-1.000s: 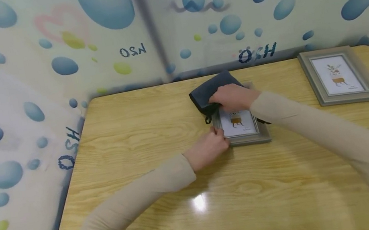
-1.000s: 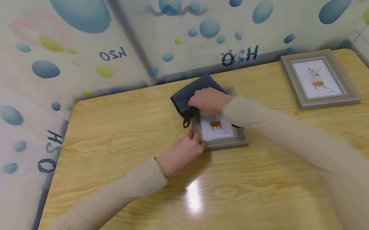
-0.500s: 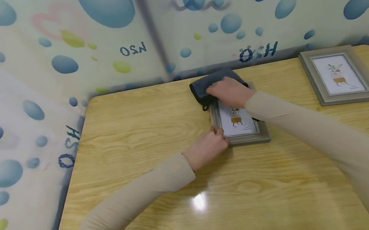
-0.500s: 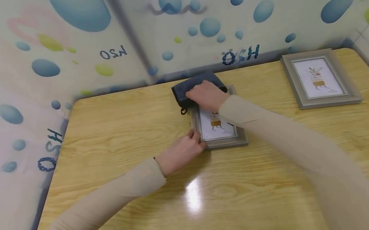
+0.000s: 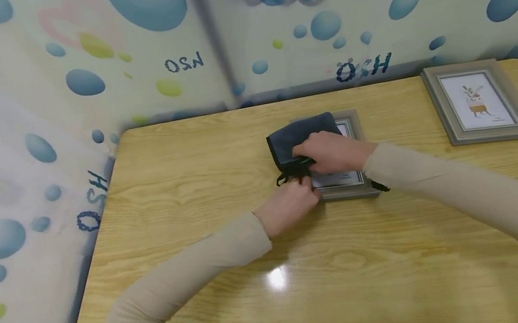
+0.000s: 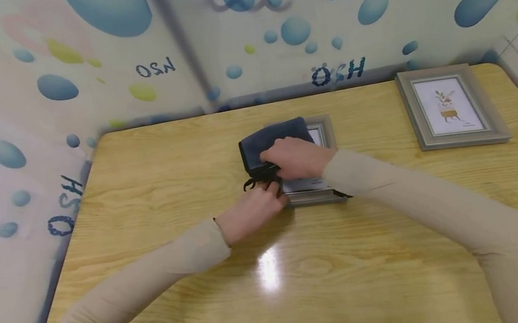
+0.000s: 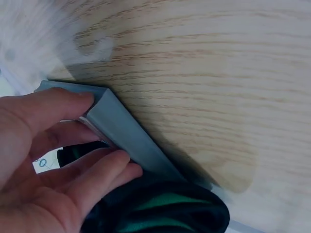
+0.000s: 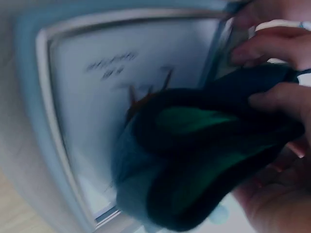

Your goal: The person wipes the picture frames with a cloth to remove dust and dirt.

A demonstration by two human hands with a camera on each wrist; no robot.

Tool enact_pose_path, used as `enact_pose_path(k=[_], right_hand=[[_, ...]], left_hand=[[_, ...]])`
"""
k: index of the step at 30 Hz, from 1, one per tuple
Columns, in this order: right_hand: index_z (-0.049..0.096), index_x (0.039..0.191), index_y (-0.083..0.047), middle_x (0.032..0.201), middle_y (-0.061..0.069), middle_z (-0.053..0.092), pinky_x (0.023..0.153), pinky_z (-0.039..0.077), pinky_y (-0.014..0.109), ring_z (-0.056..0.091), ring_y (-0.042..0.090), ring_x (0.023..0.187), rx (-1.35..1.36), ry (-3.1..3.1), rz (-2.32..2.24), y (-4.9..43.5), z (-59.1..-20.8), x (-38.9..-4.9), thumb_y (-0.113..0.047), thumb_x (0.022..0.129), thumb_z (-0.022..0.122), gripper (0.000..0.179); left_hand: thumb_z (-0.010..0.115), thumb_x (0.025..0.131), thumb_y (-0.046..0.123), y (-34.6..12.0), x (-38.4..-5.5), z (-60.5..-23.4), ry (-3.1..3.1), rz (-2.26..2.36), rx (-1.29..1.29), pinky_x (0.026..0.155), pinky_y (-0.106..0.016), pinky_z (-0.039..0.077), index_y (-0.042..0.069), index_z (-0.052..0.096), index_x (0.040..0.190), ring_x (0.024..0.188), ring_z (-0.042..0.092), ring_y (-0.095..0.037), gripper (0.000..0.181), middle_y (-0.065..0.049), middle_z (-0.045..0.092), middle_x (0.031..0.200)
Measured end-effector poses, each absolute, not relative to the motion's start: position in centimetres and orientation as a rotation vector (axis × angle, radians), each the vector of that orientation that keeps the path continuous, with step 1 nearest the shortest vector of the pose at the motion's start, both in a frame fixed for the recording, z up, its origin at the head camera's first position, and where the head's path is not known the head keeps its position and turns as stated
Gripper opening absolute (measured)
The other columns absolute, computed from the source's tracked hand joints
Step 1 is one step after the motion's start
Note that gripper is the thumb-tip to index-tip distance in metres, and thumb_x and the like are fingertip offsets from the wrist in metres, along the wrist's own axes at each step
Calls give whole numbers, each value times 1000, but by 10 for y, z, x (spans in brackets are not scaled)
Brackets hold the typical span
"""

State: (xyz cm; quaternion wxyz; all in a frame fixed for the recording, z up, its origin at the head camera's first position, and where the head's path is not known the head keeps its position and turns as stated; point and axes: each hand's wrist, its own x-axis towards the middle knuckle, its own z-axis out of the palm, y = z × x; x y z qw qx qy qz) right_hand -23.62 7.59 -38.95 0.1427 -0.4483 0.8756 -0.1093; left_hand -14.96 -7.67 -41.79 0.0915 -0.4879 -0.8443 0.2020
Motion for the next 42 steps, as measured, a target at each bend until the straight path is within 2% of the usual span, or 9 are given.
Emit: enact_pose_path(k=[4,10,13,18,25,28,31,39,42], right_hand=[[63,113,-3,105,14,66,80,52,44,64,32,92,-1317,2574,-289,70,-393,-239,1,91,63,22],[59,128,-6,131,16,56,97,42,50,48,33,125,-1346,2675,73,65,-398,-276,4,94,56,35],[62,125,-9,126,13,60,99,39,52,50,31,123,-1348,2673,255,60,-395,-292,2,94,57,33],[66,122,-11,114,10,66,99,40,50,60,30,105,-1389,2562,337,50,-388,-297,2,91,62,33],[69,117,-10,108,9,67,83,51,42,64,27,92,-1427,2364,90,43,-382,-269,3,91,60,31],[69,117,-9,109,10,67,82,52,41,63,27,93,-1400,2329,17,38,-379,-260,2,91,61,30],[70,115,-10,110,8,67,89,48,42,63,27,97,-1428,2394,51,34,-380,-261,4,89,63,30],[65,125,-15,127,8,61,109,27,51,50,29,123,-1316,2642,285,39,-392,-297,-2,87,70,40],[62,128,-14,129,10,59,109,28,51,50,31,123,-1252,2720,253,47,-394,-306,0,91,64,39]], left_hand=[[56,94,2,-77,-151,-417,-2525,579,-1456,57,-27,53,14,72,95,71,62,-18,20,-10,64,88],[56,92,-1,-72,-153,-417,-2545,561,-1493,69,-32,57,11,75,99,92,66,-30,24,-20,67,99],[56,92,-2,-68,-153,-416,-2558,571,-1512,74,-33,56,11,75,101,98,65,-32,25,-20,67,101],[55,93,-4,-64,-155,-414,-2596,575,-1528,74,-33,56,12,75,101,98,65,-32,27,-20,68,103],[57,92,-2,-68,-153,-414,-2577,532,-1499,58,-25,53,14,74,86,71,63,-14,24,-6,67,81],[58,91,-2,-72,-151,-414,-2571,487,-1483,58,-25,53,14,72,82,71,62,-14,23,-3,66,77],[60,91,-1,-74,-150,-413,-2555,482,-1488,61,-26,53,15,72,82,72,62,-16,22,-1,66,77],[60,90,-1,-68,-152,-414,-2551,563,-1528,81,-36,53,17,75,88,77,66,-17,23,2,70,80],[60,90,-1,-66,-152,-414,-2550,596,-1524,81,-35,53,17,75,89,78,65,-16,24,3,70,82]])
